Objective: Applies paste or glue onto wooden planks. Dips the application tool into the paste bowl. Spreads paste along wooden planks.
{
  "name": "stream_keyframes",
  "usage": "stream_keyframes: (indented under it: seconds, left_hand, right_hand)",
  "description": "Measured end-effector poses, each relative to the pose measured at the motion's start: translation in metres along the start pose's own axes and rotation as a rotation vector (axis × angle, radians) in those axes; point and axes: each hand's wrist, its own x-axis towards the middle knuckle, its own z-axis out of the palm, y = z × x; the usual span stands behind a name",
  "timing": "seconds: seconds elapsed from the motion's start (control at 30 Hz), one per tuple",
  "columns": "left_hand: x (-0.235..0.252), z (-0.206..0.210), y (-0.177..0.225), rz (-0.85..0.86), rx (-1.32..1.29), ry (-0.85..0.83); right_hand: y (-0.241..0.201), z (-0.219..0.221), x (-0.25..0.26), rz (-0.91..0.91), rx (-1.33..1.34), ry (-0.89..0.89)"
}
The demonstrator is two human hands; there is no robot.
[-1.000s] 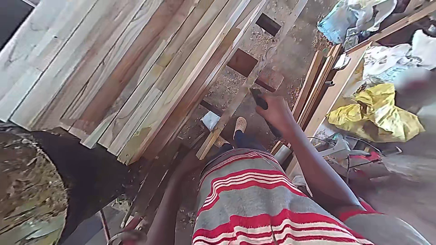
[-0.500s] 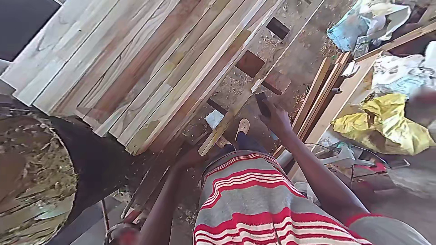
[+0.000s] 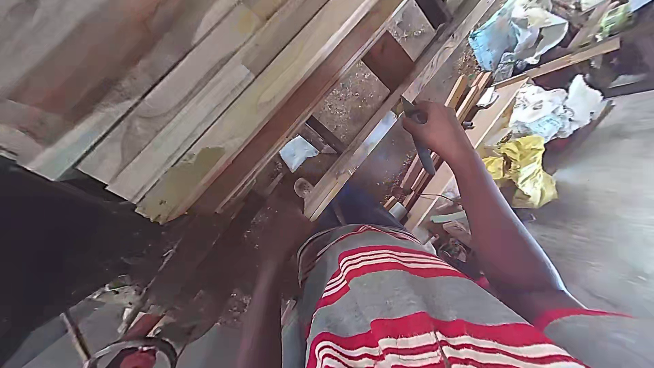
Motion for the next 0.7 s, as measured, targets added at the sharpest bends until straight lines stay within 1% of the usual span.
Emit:
stream_keyframes:
  seconds: [0.1,0.23,0.33,0.43,0.5,0.57,0.63,0.7]
  left_hand:
    - [0.000,0.003,-0.001,-0.013,0.012,-0.018]
    - [-0.002,0.001,0.001,-0.030,-0.003,-0.022]
    - [-0.006,0.002,0.004,-0.020,0.011,0.007]
    - [-0.010,-0.001,0.008,-0.031,0.030,0.072]
    - [-0.012,-0.004,0.012,-0.057,0.080,0.133]
    - [-0.015,-0.001,0.015,-0.064,0.138,0.214]
    - [-0.014,0.007,0.016,-0.053,0.207,0.312]
    - [-0.013,0.017,0.021,-0.076,0.264,0.375]
  right_hand:
    - [0.004,0.013,-0.012,0.041,0.055,-0.011]
    - [-0.001,0.021,-0.024,0.048,0.093,-0.053]
    - [-0.002,0.023,-0.033,0.015,0.080,-0.090]
    - [0.005,0.026,-0.040,-0.037,0.137,-0.188]
    - [0.015,0.028,-0.043,-0.058,0.240,-0.280]
    - [0.032,0.029,-0.046,-0.035,0.459,-0.355]
    - [0.052,0.029,-0.049,-0.020,0.659,-0.324]
    - [0.073,0.028,-0.044,-0.039,0.755,-0.254]
